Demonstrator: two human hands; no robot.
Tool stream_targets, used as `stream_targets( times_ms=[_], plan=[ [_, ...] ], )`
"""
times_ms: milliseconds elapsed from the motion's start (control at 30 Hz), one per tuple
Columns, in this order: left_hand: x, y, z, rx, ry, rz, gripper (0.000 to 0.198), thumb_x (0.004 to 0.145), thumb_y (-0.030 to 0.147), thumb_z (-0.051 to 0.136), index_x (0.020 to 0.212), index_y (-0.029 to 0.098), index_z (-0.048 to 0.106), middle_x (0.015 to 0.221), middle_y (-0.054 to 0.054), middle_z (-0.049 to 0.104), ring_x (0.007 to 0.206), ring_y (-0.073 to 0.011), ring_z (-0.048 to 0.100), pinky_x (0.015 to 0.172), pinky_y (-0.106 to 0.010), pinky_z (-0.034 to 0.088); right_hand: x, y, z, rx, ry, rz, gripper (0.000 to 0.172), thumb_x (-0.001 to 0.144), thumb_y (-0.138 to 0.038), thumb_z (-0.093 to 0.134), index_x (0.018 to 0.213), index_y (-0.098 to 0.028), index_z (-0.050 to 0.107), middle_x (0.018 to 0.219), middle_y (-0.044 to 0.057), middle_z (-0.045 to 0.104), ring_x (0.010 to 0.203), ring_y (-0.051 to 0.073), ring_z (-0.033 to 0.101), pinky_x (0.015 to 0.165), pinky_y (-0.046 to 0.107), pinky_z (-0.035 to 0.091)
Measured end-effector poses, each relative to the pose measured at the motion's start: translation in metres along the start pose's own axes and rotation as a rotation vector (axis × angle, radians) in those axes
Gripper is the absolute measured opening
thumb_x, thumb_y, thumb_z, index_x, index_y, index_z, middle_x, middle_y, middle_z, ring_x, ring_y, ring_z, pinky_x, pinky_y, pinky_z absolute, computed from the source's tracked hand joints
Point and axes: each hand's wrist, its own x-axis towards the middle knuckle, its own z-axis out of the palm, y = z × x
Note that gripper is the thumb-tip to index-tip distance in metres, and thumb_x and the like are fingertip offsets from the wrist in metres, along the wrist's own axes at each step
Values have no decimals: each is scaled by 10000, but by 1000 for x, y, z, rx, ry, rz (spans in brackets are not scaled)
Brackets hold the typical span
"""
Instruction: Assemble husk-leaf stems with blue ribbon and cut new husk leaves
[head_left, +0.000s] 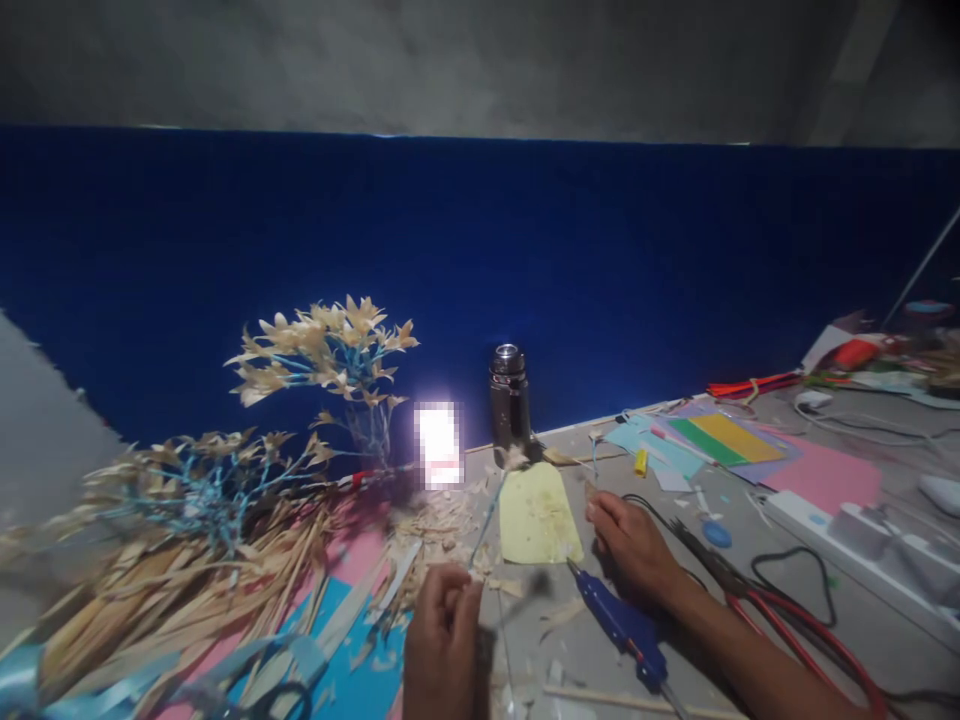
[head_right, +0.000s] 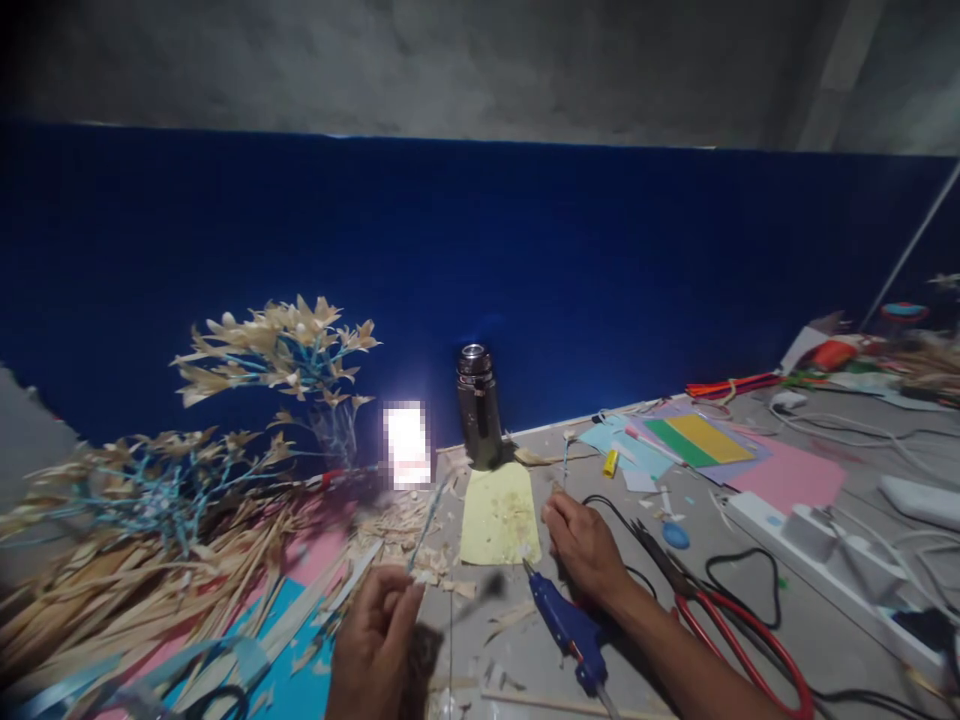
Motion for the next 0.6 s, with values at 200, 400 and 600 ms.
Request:
stream_targets(
  times_ms=[200,400,600],
  plan=[
    [9,-6,-6,43,17,-39,397,760,600,705,676,215,660,660,-20,635,685,-211,625,618,-282,519,0,-8,-4,102,138,21,477,916,-588,391,574,-257,396,474,-43,423,473,163,446,523,295,345],
    [8,-6,-6,67,53,-16,369,815,562,663,789,209,767,804,-50,744,811,-224,685,733,-284,539,2,-6,-3,340,189,52,322,839,-498,587,778,-198,687,574,-3,617,545,176,543,596,300,419],
    [3,5,-5,79,0,-21,339,847,532,657,758,225,771,802,-34,747,788,-198,690,704,-255,538,14,6,-13,704,182,258,442,750,-636,676,665,-214,573,442,-75,391,402,92,283,412,238,235]
  ],
)
